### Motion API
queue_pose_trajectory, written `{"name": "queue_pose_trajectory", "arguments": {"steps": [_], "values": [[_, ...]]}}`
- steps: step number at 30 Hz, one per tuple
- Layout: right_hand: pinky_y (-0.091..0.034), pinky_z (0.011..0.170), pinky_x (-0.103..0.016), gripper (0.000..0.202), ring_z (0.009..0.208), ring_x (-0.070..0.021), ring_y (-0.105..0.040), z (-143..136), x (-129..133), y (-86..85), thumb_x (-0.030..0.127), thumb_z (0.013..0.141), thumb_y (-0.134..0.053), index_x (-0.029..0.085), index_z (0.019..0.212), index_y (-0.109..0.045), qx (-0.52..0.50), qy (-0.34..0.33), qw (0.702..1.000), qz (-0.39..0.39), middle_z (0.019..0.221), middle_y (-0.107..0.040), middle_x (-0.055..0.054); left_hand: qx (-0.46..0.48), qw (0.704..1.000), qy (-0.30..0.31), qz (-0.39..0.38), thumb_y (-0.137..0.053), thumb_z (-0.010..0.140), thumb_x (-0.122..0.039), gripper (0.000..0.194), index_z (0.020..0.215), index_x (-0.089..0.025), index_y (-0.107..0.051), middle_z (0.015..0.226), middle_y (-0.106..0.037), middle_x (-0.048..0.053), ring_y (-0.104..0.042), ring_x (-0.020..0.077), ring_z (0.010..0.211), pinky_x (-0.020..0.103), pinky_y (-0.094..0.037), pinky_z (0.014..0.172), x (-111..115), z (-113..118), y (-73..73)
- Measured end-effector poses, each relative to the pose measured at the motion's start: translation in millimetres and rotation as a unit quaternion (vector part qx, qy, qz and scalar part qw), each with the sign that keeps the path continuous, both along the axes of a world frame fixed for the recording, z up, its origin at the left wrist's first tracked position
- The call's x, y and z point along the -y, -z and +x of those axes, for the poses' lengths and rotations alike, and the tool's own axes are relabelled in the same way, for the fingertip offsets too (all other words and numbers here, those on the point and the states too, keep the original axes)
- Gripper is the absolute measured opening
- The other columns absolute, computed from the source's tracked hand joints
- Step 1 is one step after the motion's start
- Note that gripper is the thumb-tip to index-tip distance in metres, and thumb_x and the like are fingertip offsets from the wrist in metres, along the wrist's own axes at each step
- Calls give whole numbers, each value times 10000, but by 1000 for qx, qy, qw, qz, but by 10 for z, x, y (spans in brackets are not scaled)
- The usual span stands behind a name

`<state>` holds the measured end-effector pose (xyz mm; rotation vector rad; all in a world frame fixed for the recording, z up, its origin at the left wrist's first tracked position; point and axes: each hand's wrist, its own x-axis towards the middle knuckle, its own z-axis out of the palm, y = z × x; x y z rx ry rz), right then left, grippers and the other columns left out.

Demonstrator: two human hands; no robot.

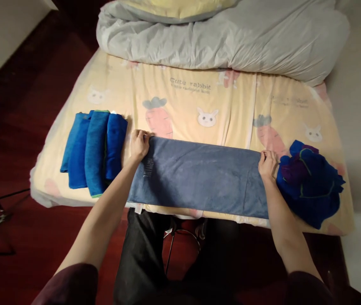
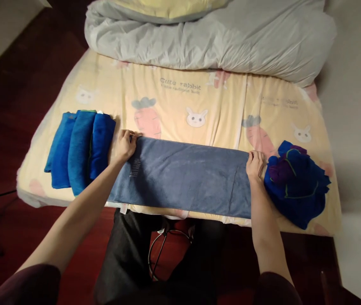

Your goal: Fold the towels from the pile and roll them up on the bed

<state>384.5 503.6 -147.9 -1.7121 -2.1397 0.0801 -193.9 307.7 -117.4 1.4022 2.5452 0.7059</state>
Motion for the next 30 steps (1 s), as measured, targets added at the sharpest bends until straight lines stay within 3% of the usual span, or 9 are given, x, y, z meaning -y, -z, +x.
{"name": "queue_pose_trajectory", "arguments": {"steps": [4,8,12,15,17,21,26,28,30], "values": [[-408,1222,-501,555,1466,-286,-501,116,250,30,351,1072,-259,166,1510,-547,55,-63,996,-28,1554,-565,-170,-14,999,47,2,-312,1056,-363,550,1502,-124,-528,1632,-462,160,-359,287,1552,499,-248,1307,357,49,107],[-287,1308,-505,633,1613,-245,-289,194,346,63,376,1077,-227,164,1667,-319,133,-87,984,-79,1732,-322,-110,-34,995,79,-47,-240,1061,-405,666,1647,-104,-337,1758,-231,129,-131,295,1650,557,-97,1340,455,36,163],[-207,1336,-503,671,1642,-231,-201,162,296,14,407,1081,-208,149,1700,-206,182,-75,974,-112,1768,-219,-93,-62,992,98,-50,-227,1050,-404,707,1671,-66,-264,1764,-191,146,-70,305,1658,580,-7,1341,428,114,85],[-167,1336,-540,675,1641,-246,-199,93,276,-72,421,1084,-189,124,1688,-242,214,-61,966,-129,1763,-223,-116,-75,992,80,-60,-246,1037,-396,725,1657,-21,-270,1748,-222,188,-71,316,1657,592,13,1336,497,234,-5],[-151,1324,-588,670,1633,-281,-221,30,300,-162,425,1081,-209,111,1665,-309,226,-43,964,-132,1741,-276,-153,-72,993,54,-75,-279,1025,-417,749,1634,20,-297,1725,-253,238,-89,343,1653,615,-13,1328,659,355,-56],[-158,1301,-635,637,1622,-343,-236,-166,449,-450,393,1049,-344,102,1611,-416,213,-46,970,-105,1706,-340,-203,-41,997,4,-71,-306,1017,-466,792,1600,70,-320,1710,-215,306,-87,398,1643,659,-89,1304,1377,827,-101],[-218,1313,-550,581,1598,-295,-312,-632,715,-906,265,1028,-386,110,1583,-463,170,-174,962,-121,1679,-409,-173,83,995,20,-42,-396,997,-460,723,1625,-102,-379,1747,-209,185,-98,330,1652,593,-106,1336,2673,1862,-112],[-281,1294,-510,549,1556,-290,-386,-889,788,-1048,249,1035,-392,101,1552,-505,144,-207,956,-149,1640,-469,-177,177,984,26,-21,-527,945,-462,657,1545,-194,-521,1705,-356,140,-176,321,1639,560,-62,1352,3074,2284,-125],[-355,1250,-500,507,1495,-299,-465,-1169,829,-1149,233,1040,-408,100,1507,-556,124,-229,948,-183,1574,-548,-186,307,952,4,4,-666,879,-438,511,1363,-275,-684,1534,-595,128,-345,332,1583,531,-74,1358,3317,2654,-134]]}}
